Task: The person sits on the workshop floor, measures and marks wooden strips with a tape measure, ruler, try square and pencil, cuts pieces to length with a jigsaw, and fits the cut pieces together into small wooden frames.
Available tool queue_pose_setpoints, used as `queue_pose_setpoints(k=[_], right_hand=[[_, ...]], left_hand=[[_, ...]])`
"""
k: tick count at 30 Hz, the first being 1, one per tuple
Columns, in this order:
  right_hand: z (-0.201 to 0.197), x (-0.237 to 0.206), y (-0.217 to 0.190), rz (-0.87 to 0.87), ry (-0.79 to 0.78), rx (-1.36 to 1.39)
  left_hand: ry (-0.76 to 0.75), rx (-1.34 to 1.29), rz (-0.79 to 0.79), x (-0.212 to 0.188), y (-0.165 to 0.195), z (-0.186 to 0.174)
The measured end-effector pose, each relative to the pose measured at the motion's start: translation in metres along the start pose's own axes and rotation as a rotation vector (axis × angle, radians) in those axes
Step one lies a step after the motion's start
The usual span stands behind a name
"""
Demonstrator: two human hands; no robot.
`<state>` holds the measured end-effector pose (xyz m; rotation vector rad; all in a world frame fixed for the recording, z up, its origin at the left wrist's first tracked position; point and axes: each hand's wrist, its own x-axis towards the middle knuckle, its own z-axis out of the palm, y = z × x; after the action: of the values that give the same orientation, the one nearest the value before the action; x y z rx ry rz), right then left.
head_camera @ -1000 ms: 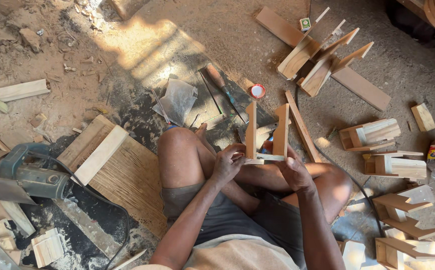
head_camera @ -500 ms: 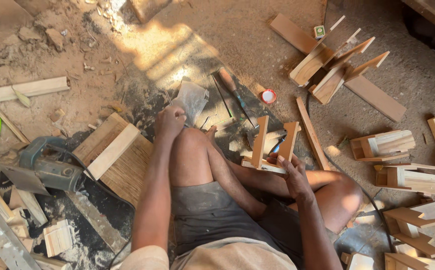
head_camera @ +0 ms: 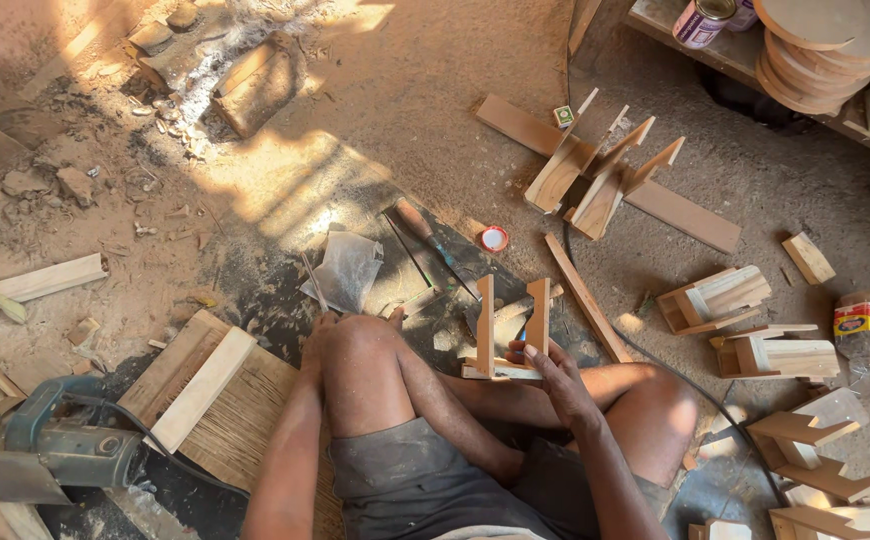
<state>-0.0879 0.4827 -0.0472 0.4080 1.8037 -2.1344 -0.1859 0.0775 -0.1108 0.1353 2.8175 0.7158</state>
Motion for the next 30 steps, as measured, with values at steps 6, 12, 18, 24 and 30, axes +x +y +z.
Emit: queue_pose_setpoints(k=[6, 12, 18, 24, 30], right_hand=[[0.005, -0.008, -0.003, -0.056, 0.031, 0.018], [0.012, -0.005, -0.016, -0.101, 0.057, 0.000], [0.018, -0.012, -0.019, -0.258, 0.070, -0.153], [0.010, -0.015, -0.013, -0.468, 0.075, -0.348], [0.007, -0.022, -0.005, -0.071, 0.043, -0.085]], left_hand=[[0.289, -0.706, -0.375, -0.013, 0.008, -0.046], [0.198, -1.744, -0.057, -0.047, 0.053, -0.107], [-0.006, -1.857, 0.141, -0.065, 0.135, -0.069], [-0.073, -1.940, 0.009, -0.064, 0.185, -0.013], [-0.100, -1.773, 0.079, -0.063, 0.215, 0.018]])
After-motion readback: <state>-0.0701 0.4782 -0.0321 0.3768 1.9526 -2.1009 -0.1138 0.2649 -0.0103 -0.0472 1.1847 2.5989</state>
